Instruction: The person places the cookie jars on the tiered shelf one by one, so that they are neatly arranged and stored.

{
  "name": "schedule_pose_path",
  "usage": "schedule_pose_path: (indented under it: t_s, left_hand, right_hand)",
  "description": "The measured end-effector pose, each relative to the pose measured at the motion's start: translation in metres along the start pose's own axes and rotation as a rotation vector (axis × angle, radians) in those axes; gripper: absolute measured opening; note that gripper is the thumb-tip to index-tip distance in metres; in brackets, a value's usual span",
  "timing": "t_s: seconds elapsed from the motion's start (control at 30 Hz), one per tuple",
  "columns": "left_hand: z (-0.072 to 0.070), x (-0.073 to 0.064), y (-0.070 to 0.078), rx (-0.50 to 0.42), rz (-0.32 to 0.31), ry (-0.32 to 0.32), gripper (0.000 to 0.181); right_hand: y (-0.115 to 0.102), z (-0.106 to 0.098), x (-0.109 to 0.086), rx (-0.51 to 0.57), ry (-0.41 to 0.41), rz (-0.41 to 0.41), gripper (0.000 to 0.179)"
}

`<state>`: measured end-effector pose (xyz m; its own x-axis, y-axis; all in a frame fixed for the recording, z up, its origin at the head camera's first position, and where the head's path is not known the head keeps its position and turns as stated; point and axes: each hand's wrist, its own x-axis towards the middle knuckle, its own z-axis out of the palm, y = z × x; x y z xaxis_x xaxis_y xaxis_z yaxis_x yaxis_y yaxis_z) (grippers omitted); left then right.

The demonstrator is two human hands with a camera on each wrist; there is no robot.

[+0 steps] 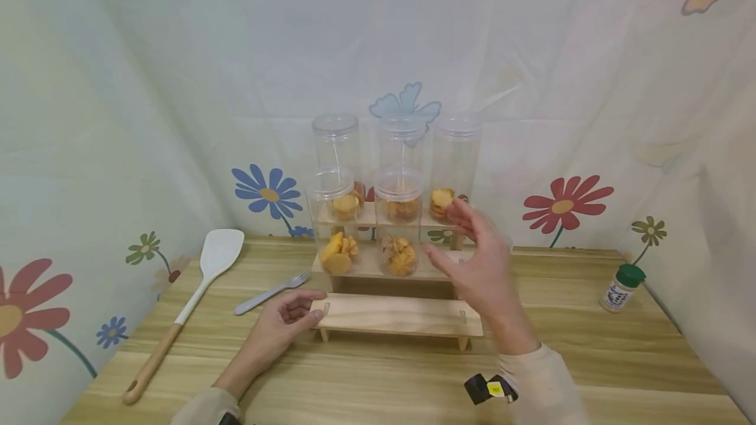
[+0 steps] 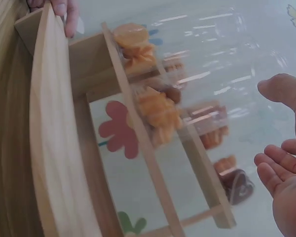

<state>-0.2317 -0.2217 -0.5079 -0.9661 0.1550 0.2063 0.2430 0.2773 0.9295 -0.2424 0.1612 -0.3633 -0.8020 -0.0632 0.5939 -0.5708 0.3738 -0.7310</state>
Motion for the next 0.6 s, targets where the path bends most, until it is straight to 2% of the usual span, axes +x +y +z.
schedule_pose_path:
  t_s: [0.13, 0.23, 0.43, 0.6]
  left_hand:
    - [0.001, 0.0, -0.001, -0.004, 0.001, -0.004, 0.031]
    - [0.001, -0.001, -0.001, -0.005, -0.003, -0.004, 0.031]
    - [0.0, -0.001, -0.001, -0.005, -0.01, 0.006, 0.032]
    - [0.001, 0.0, 0.001, 0.002, -0.012, 0.004, 0.032]
  right_hand:
    - [0.001, -0.021, 0.001, 0.011, 0.088, -0.063, 0.08]
    - [0.002, -0.039, 0.002, -0.017, 0.151, -0.045, 0.081]
    - [0.012, -0.068, 0.005, -0.14, 0.211, 0.122, 0.08]
    - [0.03, -0.08, 0.003, -0.196, 0.195, 0.263, 0.083]
